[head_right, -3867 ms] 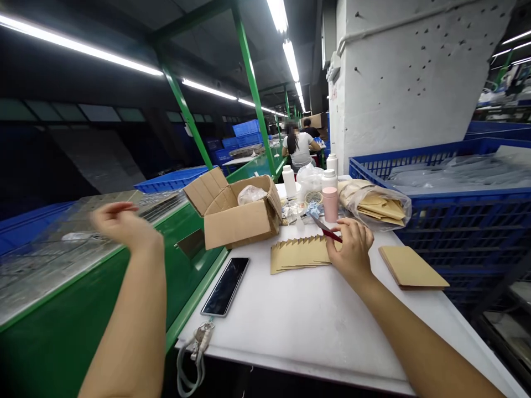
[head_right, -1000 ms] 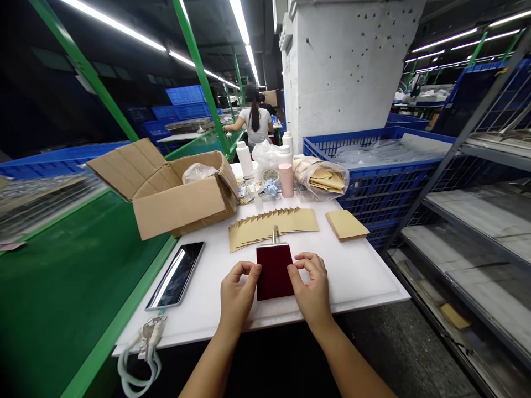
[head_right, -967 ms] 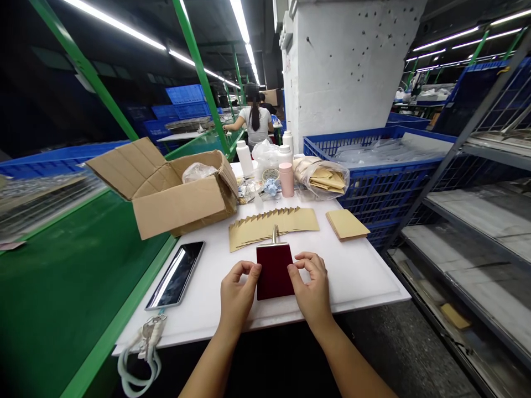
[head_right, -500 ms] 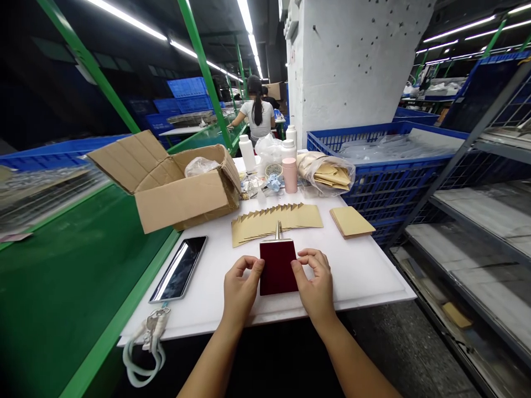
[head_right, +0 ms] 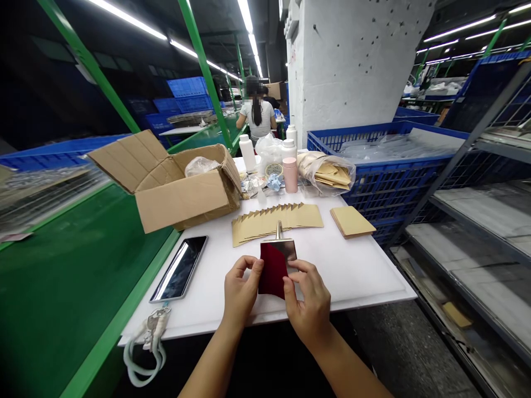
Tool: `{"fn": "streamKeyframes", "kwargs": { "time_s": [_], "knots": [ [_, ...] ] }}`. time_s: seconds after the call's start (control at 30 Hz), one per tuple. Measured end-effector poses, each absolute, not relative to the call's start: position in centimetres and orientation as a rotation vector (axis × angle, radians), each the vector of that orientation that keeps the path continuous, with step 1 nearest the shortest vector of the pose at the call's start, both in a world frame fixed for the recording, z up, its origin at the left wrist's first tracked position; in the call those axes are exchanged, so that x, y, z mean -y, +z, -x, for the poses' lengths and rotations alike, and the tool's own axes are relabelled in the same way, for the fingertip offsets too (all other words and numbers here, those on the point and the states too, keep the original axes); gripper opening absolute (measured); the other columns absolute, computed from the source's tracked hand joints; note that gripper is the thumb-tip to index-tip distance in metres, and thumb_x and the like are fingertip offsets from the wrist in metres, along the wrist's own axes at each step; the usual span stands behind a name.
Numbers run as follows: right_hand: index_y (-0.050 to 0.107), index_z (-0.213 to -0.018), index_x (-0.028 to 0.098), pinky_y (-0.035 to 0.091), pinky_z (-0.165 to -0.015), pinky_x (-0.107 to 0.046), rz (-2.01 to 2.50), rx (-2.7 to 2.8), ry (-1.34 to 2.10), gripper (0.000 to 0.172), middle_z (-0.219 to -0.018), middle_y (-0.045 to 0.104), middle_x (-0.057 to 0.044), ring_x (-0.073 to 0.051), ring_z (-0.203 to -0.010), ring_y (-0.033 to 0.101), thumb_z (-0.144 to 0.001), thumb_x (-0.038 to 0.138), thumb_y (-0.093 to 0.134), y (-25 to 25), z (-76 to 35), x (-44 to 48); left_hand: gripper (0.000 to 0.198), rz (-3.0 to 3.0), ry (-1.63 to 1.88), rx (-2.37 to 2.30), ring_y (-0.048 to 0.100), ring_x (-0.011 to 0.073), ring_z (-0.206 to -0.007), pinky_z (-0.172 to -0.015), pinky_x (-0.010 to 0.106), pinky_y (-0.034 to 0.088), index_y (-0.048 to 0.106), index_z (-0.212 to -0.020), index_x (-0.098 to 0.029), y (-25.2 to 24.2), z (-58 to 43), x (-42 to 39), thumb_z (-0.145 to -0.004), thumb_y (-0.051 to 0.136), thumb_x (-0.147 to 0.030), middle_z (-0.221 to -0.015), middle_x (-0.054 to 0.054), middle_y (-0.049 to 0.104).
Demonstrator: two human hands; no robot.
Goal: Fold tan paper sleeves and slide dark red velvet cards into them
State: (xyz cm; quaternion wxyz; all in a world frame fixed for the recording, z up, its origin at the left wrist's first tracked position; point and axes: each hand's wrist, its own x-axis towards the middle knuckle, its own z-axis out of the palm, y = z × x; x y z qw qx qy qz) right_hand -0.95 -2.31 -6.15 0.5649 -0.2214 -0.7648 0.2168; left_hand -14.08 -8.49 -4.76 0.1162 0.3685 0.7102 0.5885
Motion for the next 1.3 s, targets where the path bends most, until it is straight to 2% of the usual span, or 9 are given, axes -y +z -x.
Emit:
{"fn": "streamKeyframes", "kwargs": {
  "time_s": [0.13, 0.27, 0.33, 0.43, 0.53, 0.8, 1.3],
  "knots": [
    [0.055, -0.093, 0.021, 0.05, -0.085, -0.041, 0.461, 1.863, 0.477, 0.018, -0.112, 0.056, -0.01, -0.023, -0.108, 0.055, -0.082, 0.008, 0.052, -6.4, 1.0, 3.3, 0.024, -1.089, 1.725, -2.077, 0.055, 0.0148, -0.067, -0.065, 0.024, 0.042, 0.055, -0.071, -0.018, -4.8, 14.1, 8.5, -0.084, 0.054, -0.038, -0.068, -0.001, 0.058],
    [0.055, -0.092, 0.024, 0.045, -0.093, -0.049, 0.424, 1.903, 0.557, 0.019, -0.117, 0.053, -0.009, -0.027, -0.119, 0.047, -0.083, 0.01, 0.048, -6.2, 0.9, 3.9, 0.026, -1.094, 1.729, -2.057, 0.055, 0.0155, -0.067, -0.063, 0.024, 0.042, 0.054, -0.07, -0.018, -5.0, 14.1, 8.7, -0.084, 0.052, -0.039, -0.067, 0.0, 0.058],
    [0.055, -0.09, 0.024, 0.044, -0.091, -0.049, 0.46, 1.862, 0.598, 0.015, -0.112, 0.055, -0.009, -0.027, -0.116, 0.049, -0.083, 0.012, 0.048, -6.0, 0.9, 3.7, 0.025, -1.1, 1.752, -2.08, 0.056, 0.0162, -0.069, -0.064, 0.025, 0.043, 0.054, -0.07, -0.018, -5.0, 14.1, 8.9, -0.084, 0.052, -0.039, -0.068, 0.001, 0.058],
    [0.055, -0.081, 0.022, 0.045, -0.084, -0.044, 0.639, 1.742, 0.672, 0.006, -0.094, 0.057, -0.007, -0.024, -0.098, 0.054, -0.084, 0.019, 0.05, -5.8, 0.9, 2.6, 0.026, -1.12, 1.762, -2.147, 0.056, 0.0175, -0.072, -0.065, 0.026, 0.043, 0.054, -0.07, -0.018, -4.8, 13.9, 8.9, -0.084, 0.053, -0.04, -0.07, 0.001, 0.058],
    [0.054, -0.073, 0.021, 0.043, -0.078, -0.039, 0.775, 1.679, 0.786, 0.012, -0.086, 0.056, -0.005, -0.021, -0.088, 0.053, -0.083, 0.027, 0.052, -5.8, 1.2, 1.2, 0.025, -1.159, 1.719, -2.202, 0.056, 0.0181, -0.073, -0.067, 0.027, 0.043, 0.055, -0.069, -0.018, -4.6, 13.9, 8.7, -0.083, 0.054, -0.04, -0.069, 0.002, 0.058],
    [0.056, -0.07, 0.02, 0.041, -0.081, -0.035, 0.827, 1.618, 1.013, 0.017, -0.09, 0.057, -0.004, -0.02, -0.091, 0.053, -0.083, 0.032, 0.055, -6.3, 1.6, 0.0, 0.028, -1.129, 1.678, -2.246, 0.056, 0.0181, -0.072, -0.067, 0.028, 0.043, 0.056, -0.067, -0.019, -4.7, 14.0, 8.2, -0.082, 0.056, -0.042, -0.067, 0.001, 0.059],
    [0.057, -0.069, 0.02, 0.041, -0.081, -0.036, 0.833, 1.621, 1.016, 0.018, -0.087, 0.058, -0.005, -0.02, -0.089, 0.054, -0.081, 0.033, 0.055, -6.2, 1.7, -0.2, 0.028, -1.103, 1.707, -2.197, 0.056, 0.0174, -0.07, -0.064, 0.026, 0.042, 0.057, -0.068, -0.019, -4.7, 14.1, 8.0, -0.082, 0.056, -0.043, -0.067, 0.001, 0.058]
  ]
}}
